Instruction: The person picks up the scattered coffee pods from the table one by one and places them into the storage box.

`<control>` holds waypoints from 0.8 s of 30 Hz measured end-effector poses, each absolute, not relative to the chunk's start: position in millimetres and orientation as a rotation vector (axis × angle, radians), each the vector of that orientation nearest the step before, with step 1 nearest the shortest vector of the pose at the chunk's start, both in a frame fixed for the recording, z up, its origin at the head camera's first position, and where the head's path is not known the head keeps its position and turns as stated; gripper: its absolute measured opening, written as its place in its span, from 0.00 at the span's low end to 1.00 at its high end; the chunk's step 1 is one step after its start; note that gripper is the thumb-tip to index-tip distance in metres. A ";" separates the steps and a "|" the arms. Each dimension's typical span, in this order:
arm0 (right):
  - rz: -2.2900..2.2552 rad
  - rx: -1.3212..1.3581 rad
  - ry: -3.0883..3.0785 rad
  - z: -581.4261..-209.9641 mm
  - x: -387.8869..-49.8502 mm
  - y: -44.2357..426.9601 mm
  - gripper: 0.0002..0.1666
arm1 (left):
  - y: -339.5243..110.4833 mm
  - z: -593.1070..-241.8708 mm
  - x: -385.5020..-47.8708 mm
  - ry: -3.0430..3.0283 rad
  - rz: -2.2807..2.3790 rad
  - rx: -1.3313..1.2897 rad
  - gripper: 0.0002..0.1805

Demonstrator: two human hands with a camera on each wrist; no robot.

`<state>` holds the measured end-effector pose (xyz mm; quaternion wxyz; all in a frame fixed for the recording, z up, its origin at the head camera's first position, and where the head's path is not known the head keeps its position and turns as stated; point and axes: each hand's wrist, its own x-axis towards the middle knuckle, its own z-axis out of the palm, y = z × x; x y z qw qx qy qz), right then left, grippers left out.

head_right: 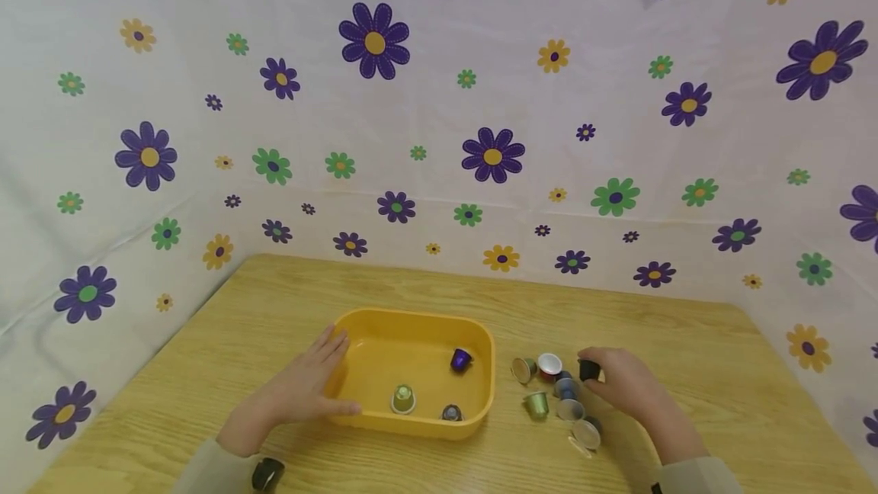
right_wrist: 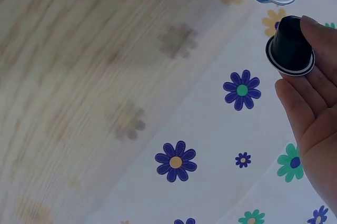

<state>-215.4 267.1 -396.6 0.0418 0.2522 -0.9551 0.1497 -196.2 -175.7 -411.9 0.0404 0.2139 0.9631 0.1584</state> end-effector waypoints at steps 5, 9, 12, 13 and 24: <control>0.509 0.752 -2.912 -393.0 -211.6 265.4 0.23 | -175.9 -413.2 -196.4 2.950 0.498 0.662 0.56; 0.531 0.731 -2.888 -390.3 -210.2 263.8 0.22 | -176.0 -413.1 -196.4 2.958 0.477 0.657 0.57; 0.565 0.714 -2.874 -389.4 -209.1 262.8 0.23 | -176.1 -412.2 -196.1 2.954 0.472 0.653 0.57; 0.583 0.710 -2.869 -389.1 -208.8 262.4 0.23 | -176.1 -411.7 -195.9 2.952 0.475 0.654 0.57; 0.666 0.696 -2.752 -390.2 -202.8 255.3 0.23 | -175.5 -409.2 -194.9 2.941 0.480 0.656 0.58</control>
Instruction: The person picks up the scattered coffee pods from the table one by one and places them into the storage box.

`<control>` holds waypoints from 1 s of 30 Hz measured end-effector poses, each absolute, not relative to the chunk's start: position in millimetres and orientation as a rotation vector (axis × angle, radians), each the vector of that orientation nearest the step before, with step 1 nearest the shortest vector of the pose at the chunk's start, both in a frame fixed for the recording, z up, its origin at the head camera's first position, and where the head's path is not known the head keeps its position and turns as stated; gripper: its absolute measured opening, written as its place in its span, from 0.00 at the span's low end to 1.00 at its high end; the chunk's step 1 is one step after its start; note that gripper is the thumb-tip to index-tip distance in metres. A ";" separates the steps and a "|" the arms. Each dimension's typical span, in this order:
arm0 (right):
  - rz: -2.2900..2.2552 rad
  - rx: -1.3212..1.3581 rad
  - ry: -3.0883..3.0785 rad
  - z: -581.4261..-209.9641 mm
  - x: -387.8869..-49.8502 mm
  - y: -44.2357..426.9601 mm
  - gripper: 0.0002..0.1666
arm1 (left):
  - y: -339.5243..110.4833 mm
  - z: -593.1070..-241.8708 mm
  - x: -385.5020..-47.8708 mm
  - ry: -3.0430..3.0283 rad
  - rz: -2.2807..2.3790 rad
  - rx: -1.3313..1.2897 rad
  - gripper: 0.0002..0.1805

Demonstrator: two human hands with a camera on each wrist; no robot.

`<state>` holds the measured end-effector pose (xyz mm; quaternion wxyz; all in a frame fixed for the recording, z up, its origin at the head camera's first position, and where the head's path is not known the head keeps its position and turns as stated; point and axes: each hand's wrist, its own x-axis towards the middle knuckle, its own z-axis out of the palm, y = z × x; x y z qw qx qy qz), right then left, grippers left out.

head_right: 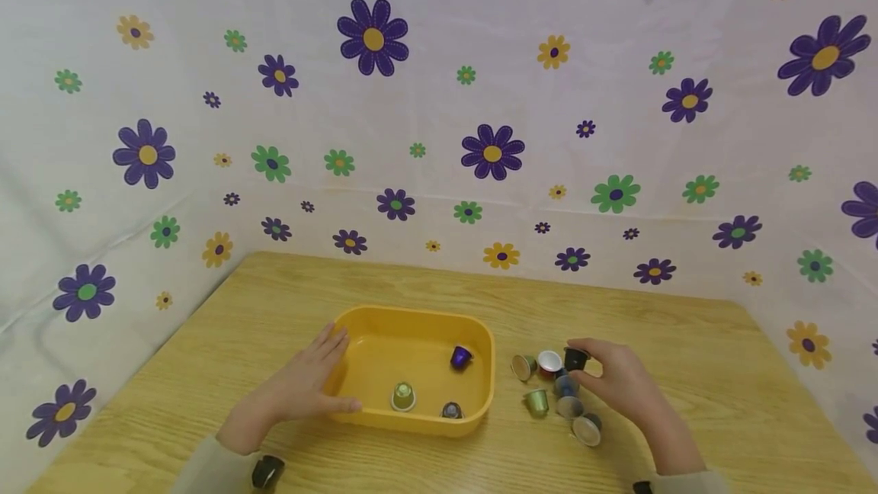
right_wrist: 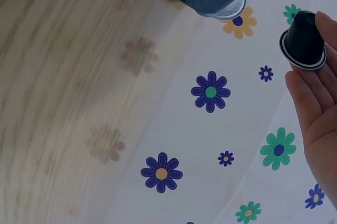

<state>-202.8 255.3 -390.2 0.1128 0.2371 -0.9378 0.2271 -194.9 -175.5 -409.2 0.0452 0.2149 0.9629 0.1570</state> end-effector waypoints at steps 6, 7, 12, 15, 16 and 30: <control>0.757 0.680 -2.747 -391.6 -202.5 253.3 0.23 | -175.2 -410.3 -195.6 2.958 0.462 0.654 0.57; 0.766 0.677 -2.749 -391.9 -202.5 253.0 0.23 | -175.2 -410.6 -195.8 2.960 0.461 0.653 0.57; 0.791 0.691 -2.724 -392.3 -203.4 251.6 0.23 | -175.2 -411.2 -196.0 2.960 0.486 0.651 0.57; 0.798 0.708 -2.710 -392.1 -203.2 250.3 0.23 | -175.1 -410.8 -195.5 2.957 0.496 0.652 0.57; 0.797 0.711 -2.708 -392.2 -203.1 249.7 0.23 | -175.1 -410.5 -195.1 2.956 0.498 0.651 0.57; 0.895 0.751 -2.692 -392.3 -204.4 238.3 0.21 | -175.5 -411.0 -195.2 2.956 0.489 0.651 0.57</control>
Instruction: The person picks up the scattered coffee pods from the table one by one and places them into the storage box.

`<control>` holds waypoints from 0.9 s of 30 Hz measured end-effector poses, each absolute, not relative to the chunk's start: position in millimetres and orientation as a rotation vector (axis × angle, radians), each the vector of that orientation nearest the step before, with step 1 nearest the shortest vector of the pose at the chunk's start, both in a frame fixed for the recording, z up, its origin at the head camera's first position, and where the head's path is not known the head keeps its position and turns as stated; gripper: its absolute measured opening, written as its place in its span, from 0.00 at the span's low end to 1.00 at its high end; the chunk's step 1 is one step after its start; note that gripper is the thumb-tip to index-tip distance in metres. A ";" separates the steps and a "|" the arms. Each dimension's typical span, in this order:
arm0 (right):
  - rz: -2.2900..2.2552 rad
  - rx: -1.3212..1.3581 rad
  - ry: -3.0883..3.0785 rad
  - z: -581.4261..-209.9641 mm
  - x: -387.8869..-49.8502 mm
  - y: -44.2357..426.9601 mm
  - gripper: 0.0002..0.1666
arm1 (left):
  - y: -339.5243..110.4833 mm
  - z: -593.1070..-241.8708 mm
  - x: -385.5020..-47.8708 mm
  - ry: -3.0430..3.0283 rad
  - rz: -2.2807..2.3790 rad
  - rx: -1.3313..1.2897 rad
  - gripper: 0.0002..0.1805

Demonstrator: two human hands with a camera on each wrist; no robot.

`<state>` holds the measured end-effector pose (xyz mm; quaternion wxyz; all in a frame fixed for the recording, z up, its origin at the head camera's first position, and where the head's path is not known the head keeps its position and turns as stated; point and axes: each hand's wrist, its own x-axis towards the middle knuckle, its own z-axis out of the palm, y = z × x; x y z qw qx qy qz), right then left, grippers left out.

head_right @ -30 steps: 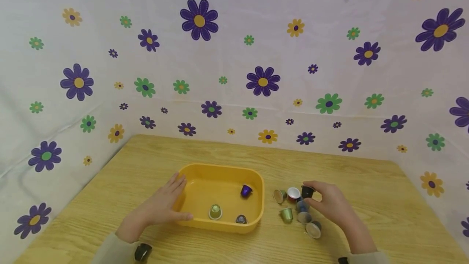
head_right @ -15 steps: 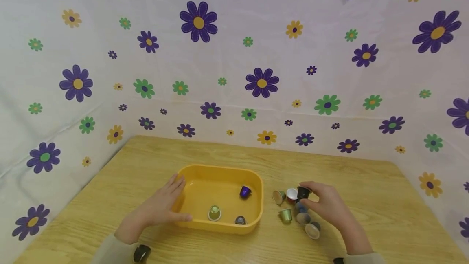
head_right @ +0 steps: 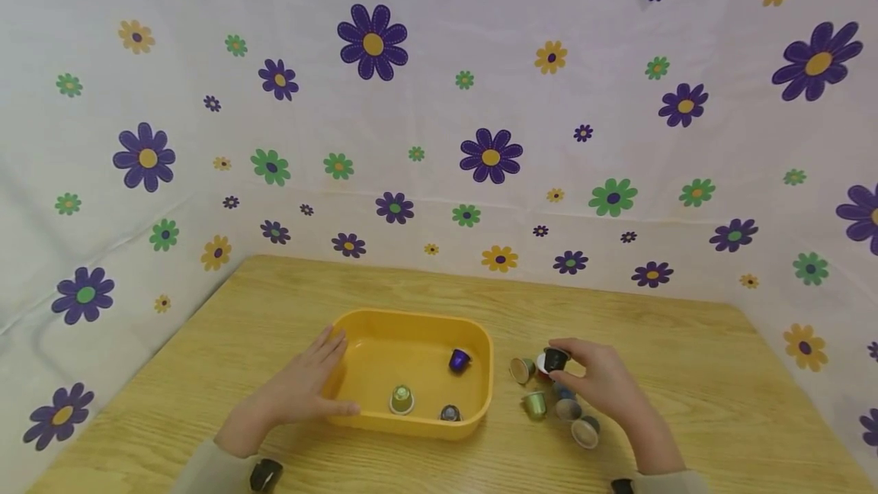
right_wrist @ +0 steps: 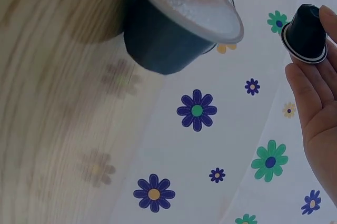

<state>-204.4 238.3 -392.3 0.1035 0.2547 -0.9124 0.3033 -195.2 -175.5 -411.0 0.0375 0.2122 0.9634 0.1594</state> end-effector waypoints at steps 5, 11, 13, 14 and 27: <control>0.905 0.781 -2.686 -390.6 -204.9 231.2 0.21 | -175.4 -410.4 -195.1 2.958 0.468 0.652 0.57; 0.932 0.805 -2.696 -388.5 -206.4 222.5 0.20 | -175.2 -410.2 -195.5 2.956 0.475 0.656 0.57; 0.933 0.817 -2.702 -388.2 -206.9 219.9 0.20 | -175.4 -410.3 -195.7 2.957 0.471 0.659 0.58; 0.935 0.824 -2.704 -388.3 -207.1 218.7 0.20 | -175.4 -410.4 -195.8 2.957 0.472 0.661 0.58; 0.940 0.873 -2.666 -389.5 -210.6 204.1 0.21 | -175.7 -410.8 -195.6 2.960 0.473 0.672 0.57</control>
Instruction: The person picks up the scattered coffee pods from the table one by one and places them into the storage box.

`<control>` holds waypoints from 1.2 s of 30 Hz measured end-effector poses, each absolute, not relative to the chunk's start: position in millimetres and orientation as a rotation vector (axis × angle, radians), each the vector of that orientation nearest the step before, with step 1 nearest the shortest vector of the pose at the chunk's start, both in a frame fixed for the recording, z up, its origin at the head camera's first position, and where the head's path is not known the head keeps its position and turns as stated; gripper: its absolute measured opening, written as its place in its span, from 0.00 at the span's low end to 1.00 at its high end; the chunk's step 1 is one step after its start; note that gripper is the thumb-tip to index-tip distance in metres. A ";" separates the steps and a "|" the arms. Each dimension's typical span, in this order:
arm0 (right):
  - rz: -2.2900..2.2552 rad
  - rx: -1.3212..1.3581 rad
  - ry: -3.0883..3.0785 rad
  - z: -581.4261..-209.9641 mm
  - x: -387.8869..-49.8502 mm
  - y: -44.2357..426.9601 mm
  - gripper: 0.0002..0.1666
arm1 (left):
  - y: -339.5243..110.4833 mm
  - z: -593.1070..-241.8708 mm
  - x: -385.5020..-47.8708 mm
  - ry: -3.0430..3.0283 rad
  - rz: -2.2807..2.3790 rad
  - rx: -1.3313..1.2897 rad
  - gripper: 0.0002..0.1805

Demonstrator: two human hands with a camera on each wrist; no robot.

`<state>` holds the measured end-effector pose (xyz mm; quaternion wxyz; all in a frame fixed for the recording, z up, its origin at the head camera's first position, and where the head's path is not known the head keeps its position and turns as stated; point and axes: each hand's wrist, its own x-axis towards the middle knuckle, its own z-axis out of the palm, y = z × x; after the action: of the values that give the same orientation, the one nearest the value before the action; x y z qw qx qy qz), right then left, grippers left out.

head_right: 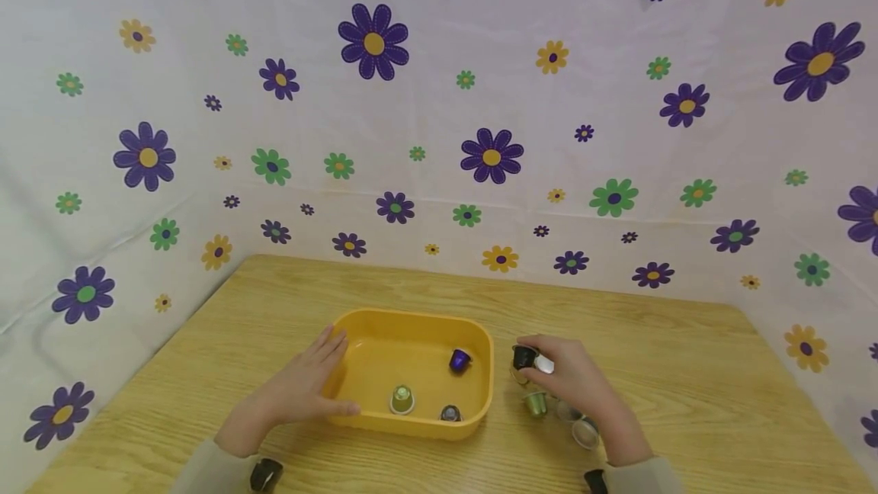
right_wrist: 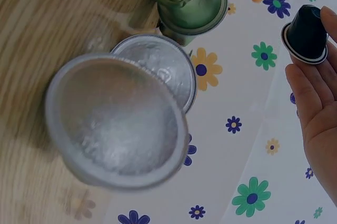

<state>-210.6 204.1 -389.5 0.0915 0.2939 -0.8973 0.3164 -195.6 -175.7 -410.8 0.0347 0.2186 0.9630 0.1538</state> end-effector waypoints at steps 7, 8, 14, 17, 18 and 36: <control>0.911 0.890 -2.699 -388.9 -211.5 193.9 0.22 | -175.2 -412.5 -195.9 2.968 0.456 0.661 0.57; 0.907 0.897 -2.703 -388.9 -211.7 192.4 0.22 | -175.5 -412.8 -195.9 2.969 0.454 0.659 0.57; 0.922 0.955 -2.726 -387.2 -212.8 184.3 0.22 | -176.0 -414.1 -195.8 2.967 0.481 0.668 0.57; 0.934 0.973 -2.743 -387.0 -213.8 180.4 0.22 | -176.2 -414.3 -195.7 2.965 0.480 0.671 0.57; 0.935 0.979 -2.749 -387.1 -214.1 178.9 0.22 | -176.2 -414.2 -195.6 2.964 0.483 0.671 0.57; 0.946 1.095 -2.698 -390.4 -217.5 151.0 0.21 | -175.8 -411.2 -195.2 2.956 0.479 0.668 0.57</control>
<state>-217.5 151.0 -390.4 0.0399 0.3574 -0.8805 0.3089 -195.2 -175.8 -411.2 0.0366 0.2175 0.9628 0.1561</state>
